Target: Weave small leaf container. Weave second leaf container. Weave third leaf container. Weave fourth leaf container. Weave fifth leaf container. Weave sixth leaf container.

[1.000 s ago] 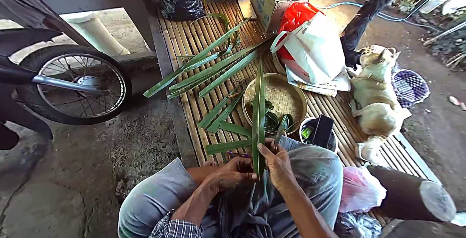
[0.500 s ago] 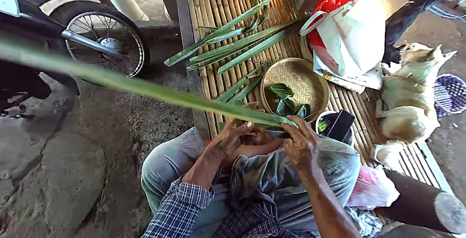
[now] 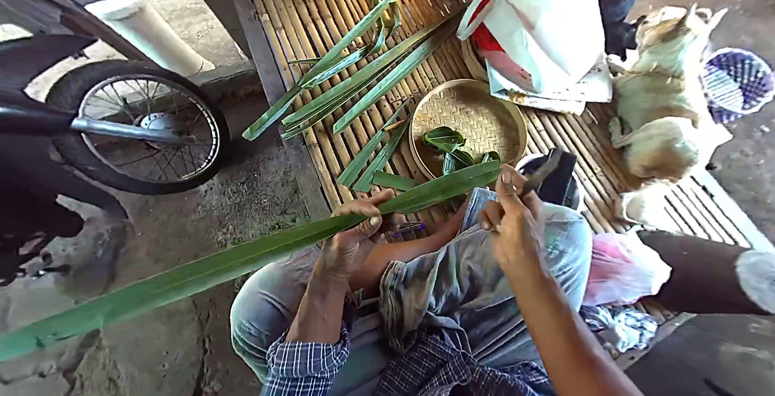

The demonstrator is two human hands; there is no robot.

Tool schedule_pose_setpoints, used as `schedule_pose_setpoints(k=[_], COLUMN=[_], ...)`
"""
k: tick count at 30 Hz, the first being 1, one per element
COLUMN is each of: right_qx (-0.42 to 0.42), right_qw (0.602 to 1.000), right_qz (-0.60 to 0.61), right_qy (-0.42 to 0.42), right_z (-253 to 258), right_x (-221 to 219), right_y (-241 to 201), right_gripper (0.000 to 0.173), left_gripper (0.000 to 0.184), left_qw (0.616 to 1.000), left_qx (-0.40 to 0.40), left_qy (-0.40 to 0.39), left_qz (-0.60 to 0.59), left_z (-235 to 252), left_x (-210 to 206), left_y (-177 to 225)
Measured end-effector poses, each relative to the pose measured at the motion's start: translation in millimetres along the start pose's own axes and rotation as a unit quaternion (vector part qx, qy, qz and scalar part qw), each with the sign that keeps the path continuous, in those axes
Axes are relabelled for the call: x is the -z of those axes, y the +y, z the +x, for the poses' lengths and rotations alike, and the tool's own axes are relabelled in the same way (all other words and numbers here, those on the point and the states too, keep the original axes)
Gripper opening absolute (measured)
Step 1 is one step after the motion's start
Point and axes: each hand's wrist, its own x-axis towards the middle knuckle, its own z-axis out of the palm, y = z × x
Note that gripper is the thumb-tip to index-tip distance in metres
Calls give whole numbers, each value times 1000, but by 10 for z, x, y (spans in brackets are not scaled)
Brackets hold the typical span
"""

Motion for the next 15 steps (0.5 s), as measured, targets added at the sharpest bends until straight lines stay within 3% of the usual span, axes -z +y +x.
schedule_pose_setpoints(k=[1,3,4,5,6,7,9,10,12,14,15], right_qx=[-34,-76,-95,-112,-128,-140,-147,-142,-129,-123,-118], right_qw=[999,994,992,989,986,983,977,975,969,957,947], right_qz=[24,56,67,79,91,105,125,125,119,137,158], right_qy=[-28,-55,-49,-45,-46,-53,-91,-116,-172,-224,-252], right_z=[-13,-57,-83,-102,-109,-104,-91,-86,-117,-194,-237], right_x=[-13,-46,-76,-112,-146,-167,-180,-181,-191,-248,-284], right_y=[-22,-31,-32,-35,-42,-35,15,51,126,146,137], right_gripper=[20,23,21,18,15,15,14,14,14,12,11], left_gripper=[12,16,25,45,64,71,60,47,25,19,21], left_qw=[1000,998,998,994,985,967,912,898,925,947,915], left_qx=[-9,-15,-1,33,83,147,254,255,165,30,-17], left_qy=[-19,-34,-17,4,18,26,-37,-94,-164,-89,-32], left_qz=[11,40,64,102,150,205,321,346,300,306,401], left_z=[-30,-141,-239,-357,-480,-600,-809,-894,-970,-921,-832], left_x=[-30,-136,-214,-309,-413,-540,-817,-947,-1208,-1385,-1392], left_y=[20,57,78,113,159,211,363,457,698,926,1016])
